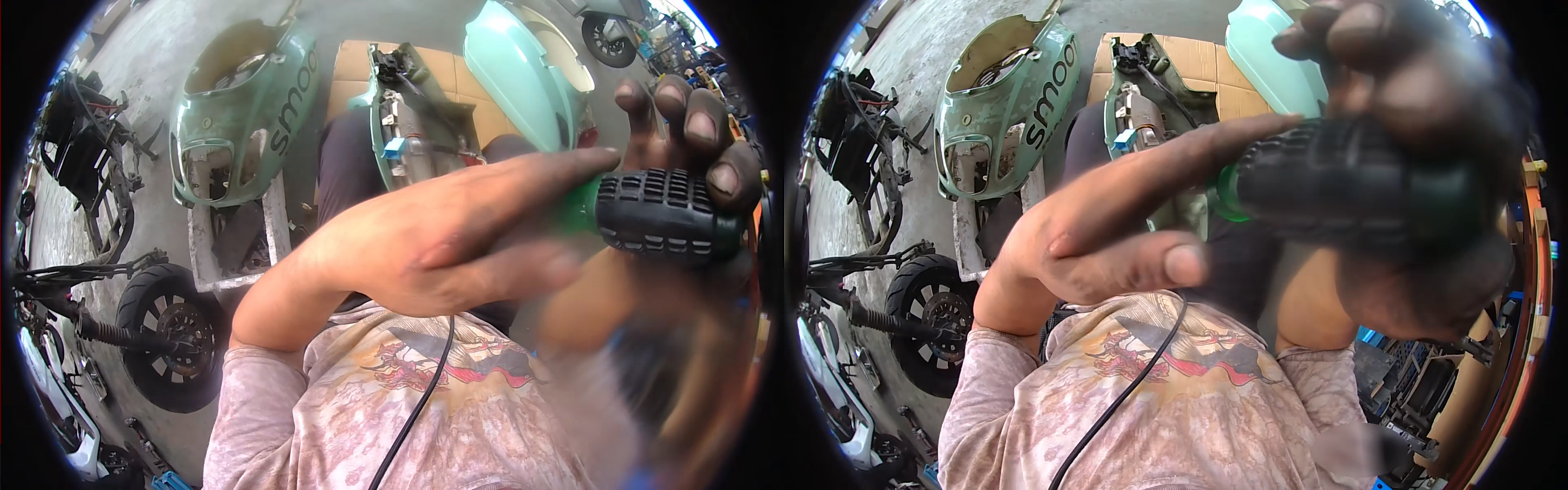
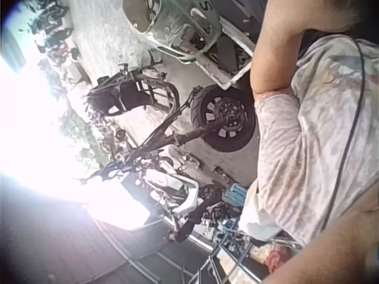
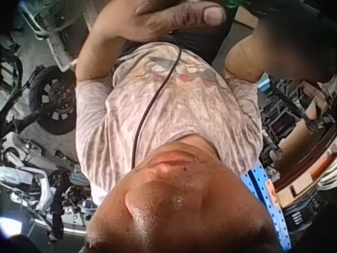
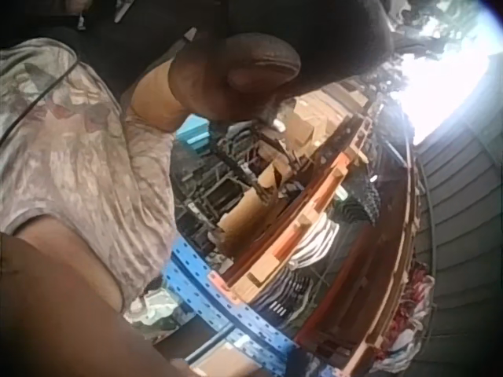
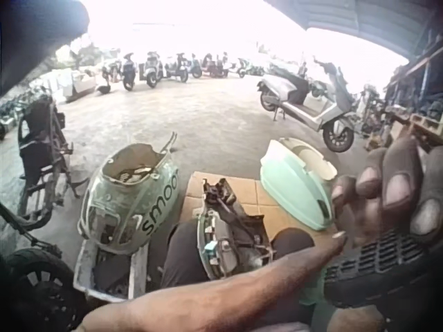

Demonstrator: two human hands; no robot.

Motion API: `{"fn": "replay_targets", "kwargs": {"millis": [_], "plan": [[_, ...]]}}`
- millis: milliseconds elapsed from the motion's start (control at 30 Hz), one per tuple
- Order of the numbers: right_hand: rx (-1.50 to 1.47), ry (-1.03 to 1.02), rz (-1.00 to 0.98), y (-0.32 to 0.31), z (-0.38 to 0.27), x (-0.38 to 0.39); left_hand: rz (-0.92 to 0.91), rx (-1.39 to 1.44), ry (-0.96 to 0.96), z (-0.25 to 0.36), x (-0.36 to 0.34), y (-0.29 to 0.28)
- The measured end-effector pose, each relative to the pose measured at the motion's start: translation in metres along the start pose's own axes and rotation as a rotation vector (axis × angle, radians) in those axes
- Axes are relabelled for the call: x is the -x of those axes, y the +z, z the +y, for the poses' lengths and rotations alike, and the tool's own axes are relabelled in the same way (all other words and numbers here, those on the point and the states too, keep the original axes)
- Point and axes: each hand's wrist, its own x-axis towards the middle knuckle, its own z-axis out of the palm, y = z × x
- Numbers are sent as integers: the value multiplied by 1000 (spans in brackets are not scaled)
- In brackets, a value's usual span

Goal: The person cleans the interior of a scooter front panel using a brush, assembles multiple plastic body panels, and then uses a screwdriver to secure internal components and electrical connectors within the dashboard assembly.

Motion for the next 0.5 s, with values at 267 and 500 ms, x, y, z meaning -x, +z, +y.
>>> {"fn": "replay_targets", "kwargs": {"millis": [267,500], "plan": [[142,270,251,27,-1,-8,206,-330,120,12,-20,-19],[102,183,317,32,-17,-5,242,-586,86,23,-23,4]]}}
